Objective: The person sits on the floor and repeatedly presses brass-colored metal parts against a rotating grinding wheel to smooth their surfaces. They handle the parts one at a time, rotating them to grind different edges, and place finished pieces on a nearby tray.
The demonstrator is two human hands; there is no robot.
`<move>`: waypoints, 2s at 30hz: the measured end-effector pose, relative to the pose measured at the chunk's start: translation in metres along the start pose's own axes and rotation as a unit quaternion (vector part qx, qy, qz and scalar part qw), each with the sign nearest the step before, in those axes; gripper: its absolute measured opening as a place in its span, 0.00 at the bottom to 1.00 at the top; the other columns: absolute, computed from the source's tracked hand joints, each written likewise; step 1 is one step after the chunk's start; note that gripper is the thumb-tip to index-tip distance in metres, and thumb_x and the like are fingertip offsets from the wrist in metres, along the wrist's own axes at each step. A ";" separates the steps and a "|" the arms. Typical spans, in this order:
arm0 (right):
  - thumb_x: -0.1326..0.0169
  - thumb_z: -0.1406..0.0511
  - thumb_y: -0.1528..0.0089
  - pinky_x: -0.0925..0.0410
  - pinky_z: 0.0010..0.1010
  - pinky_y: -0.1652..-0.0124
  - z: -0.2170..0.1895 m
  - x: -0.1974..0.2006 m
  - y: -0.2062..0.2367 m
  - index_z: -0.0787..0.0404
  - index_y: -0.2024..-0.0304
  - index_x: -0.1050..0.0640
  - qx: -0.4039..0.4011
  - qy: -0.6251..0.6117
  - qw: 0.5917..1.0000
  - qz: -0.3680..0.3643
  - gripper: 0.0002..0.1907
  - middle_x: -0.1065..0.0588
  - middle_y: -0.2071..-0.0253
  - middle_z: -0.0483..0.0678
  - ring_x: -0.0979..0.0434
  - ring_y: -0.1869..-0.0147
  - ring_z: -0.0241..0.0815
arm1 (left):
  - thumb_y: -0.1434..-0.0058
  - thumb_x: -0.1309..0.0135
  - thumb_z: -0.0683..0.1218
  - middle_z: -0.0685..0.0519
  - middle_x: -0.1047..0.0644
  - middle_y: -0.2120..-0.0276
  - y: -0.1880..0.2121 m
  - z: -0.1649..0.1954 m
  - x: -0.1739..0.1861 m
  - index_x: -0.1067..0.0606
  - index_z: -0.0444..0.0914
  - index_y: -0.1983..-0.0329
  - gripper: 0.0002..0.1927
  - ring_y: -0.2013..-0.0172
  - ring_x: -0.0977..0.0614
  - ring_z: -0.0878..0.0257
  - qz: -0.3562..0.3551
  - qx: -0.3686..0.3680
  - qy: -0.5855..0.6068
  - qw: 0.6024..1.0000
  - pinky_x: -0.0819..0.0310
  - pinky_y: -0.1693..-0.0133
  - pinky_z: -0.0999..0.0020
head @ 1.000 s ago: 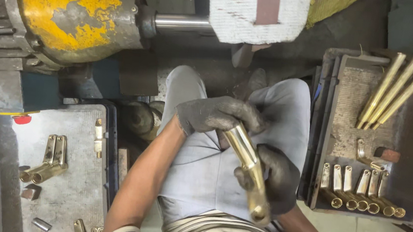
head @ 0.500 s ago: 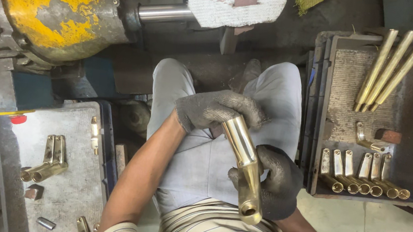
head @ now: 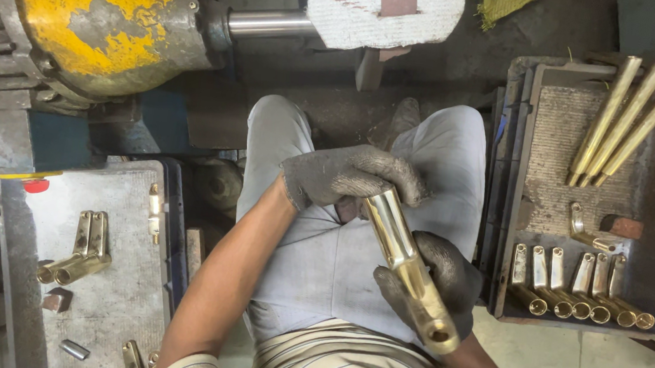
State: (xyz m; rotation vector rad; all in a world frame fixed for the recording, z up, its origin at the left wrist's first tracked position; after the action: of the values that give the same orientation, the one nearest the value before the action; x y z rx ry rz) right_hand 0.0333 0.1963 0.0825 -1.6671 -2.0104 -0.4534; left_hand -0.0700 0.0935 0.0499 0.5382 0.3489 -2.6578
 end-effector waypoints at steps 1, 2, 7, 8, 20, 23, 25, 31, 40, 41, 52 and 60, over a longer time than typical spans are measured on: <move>0.36 0.59 0.42 0.24 0.26 0.71 0.005 -0.002 0.000 0.61 0.56 0.22 -0.003 -0.003 1.000 -0.005 0.17 0.22 0.70 0.46 0.20 0.71 0.35 | 0.29 0.46 0.55 0.51 0.24 0.50 0.001 -0.001 0.000 0.24 0.32 0.42 0.23 0.57 0.23 0.67 0.002 0.005 0.015 1.000 0.25 0.56 0.71; 0.38 0.59 0.41 0.24 0.26 0.71 0.010 -0.006 0.001 0.61 0.56 0.22 -0.010 -0.009 1.000 -0.012 0.16 0.22 0.70 0.46 0.20 0.71 0.35 | 0.29 0.46 0.55 0.51 0.23 0.53 0.001 -0.003 0.000 0.24 0.32 0.42 0.23 0.61 0.24 0.68 0.004 0.010 0.030 0.999 0.26 0.59 0.72; 0.45 0.58 0.37 0.25 0.26 0.72 0.050 -0.022 0.022 0.60 0.55 0.22 -0.052 -0.032 0.997 -0.056 0.14 0.23 0.71 0.45 0.21 0.71 0.35 | 0.28 0.46 0.55 0.53 0.23 0.54 0.003 -0.004 0.002 0.23 0.33 0.43 0.23 0.64 0.25 0.70 0.015 0.004 0.045 0.999 0.28 0.62 0.73; 0.46 0.57 0.36 0.25 0.26 0.72 0.061 -0.026 0.027 0.60 0.55 0.22 -0.064 -0.032 0.995 -0.064 0.14 0.23 0.71 0.45 0.21 0.71 0.35 | 0.28 0.46 0.55 0.53 0.23 0.55 0.004 -0.004 0.003 0.23 0.33 0.43 0.22 0.64 0.25 0.70 0.020 0.006 0.051 0.999 0.28 0.63 0.73; 0.56 0.55 0.32 0.27 0.42 0.59 0.144 -0.003 -0.088 0.63 0.46 0.29 -0.126 0.114 0.984 -0.059 0.20 0.23 0.61 0.55 0.21 0.59 0.47 | 0.24 0.57 0.49 0.53 0.22 0.64 0.032 -0.064 0.074 0.28 0.34 0.38 0.18 0.68 0.23 0.70 0.270 0.067 0.092 0.956 0.24 0.66 0.76; 0.57 0.55 0.27 0.33 0.44 0.52 0.135 -0.017 -0.142 0.66 0.45 0.29 -0.007 0.042 0.998 -0.055 0.21 0.25 0.54 0.61 0.25 0.51 0.55 | 0.23 0.59 0.49 0.52 0.22 0.69 0.034 -0.113 0.115 0.27 0.33 0.47 0.15 0.72 0.23 0.68 0.373 0.093 0.206 0.900 0.26 0.69 0.75; 0.57 0.54 0.27 0.34 0.47 0.52 0.163 -0.035 -0.170 0.65 0.49 0.28 -0.060 0.075 0.992 -0.082 0.20 0.25 0.56 0.62 0.25 0.51 0.58 | 0.24 0.61 0.49 0.53 0.24 0.74 0.029 -0.146 0.143 0.26 0.34 0.56 0.16 0.77 0.25 0.68 0.439 0.113 0.265 0.851 0.30 0.75 0.74; 0.55 0.53 0.30 0.34 0.46 0.54 0.213 -0.059 -0.201 0.66 0.52 0.29 -0.171 0.041 0.978 -0.113 0.20 0.26 0.60 0.63 0.24 0.55 0.57 | 0.32 0.62 0.45 0.54 0.27 0.80 0.026 -0.191 0.189 0.24 0.36 0.67 0.16 0.83 0.28 0.68 0.583 0.100 0.194 0.782 0.35 0.81 0.70; 0.55 0.57 0.32 0.30 0.41 0.53 0.215 -0.073 -0.200 0.66 0.49 0.30 -0.222 -0.143 0.958 -0.113 0.19 0.26 0.58 0.55 0.24 0.54 0.46 | 0.30 0.64 0.47 0.55 0.27 0.80 0.035 -0.210 0.191 0.24 0.35 0.65 0.18 0.82 0.30 0.68 0.622 0.115 0.230 0.739 0.36 0.79 0.71; 0.57 0.56 0.30 0.32 0.41 0.54 0.208 -0.068 -0.205 0.66 0.48 0.29 -0.164 -0.052 0.979 -0.110 0.20 0.25 0.59 0.56 0.26 0.55 0.45 | 0.31 0.65 0.47 0.54 0.27 0.80 0.033 -0.210 0.192 0.24 0.35 0.66 0.19 0.83 0.30 0.68 0.618 0.113 0.229 0.744 0.36 0.80 0.70; 0.54 0.53 0.29 0.33 0.45 0.55 0.159 -0.031 -0.180 0.66 0.50 0.28 -0.082 0.053 0.994 -0.044 0.21 0.24 0.59 0.60 0.23 0.55 0.54 | 0.28 0.63 0.51 0.56 0.31 0.82 0.020 -0.141 0.160 0.25 0.35 0.67 0.21 0.83 0.28 0.66 0.474 0.096 0.206 0.851 0.35 0.81 0.70; 0.35 0.58 0.45 0.26 0.38 0.55 0.043 0.003 -0.081 0.68 0.49 0.25 -0.002 0.078 0.997 -0.008 0.27 0.25 0.54 0.59 0.21 0.54 0.51 | 0.25 0.53 0.46 0.52 0.20 0.50 0.027 -0.050 0.078 0.25 0.32 0.42 0.16 0.49 0.20 0.67 0.231 -0.039 0.062 0.970 0.24 0.44 0.71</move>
State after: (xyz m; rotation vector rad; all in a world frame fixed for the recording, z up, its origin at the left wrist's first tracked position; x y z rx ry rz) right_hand -0.0528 0.2057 0.0526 -1.5686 -1.9119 -0.5752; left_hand -0.1076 0.0589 -0.0318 0.6707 0.3170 -2.1597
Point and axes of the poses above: each hand's wrist, its own y-axis away from the middle knuckle, its own x-axis out of the back of the hand, z = x × y, the point moved 10 cm from there along -y, towards the middle knuckle
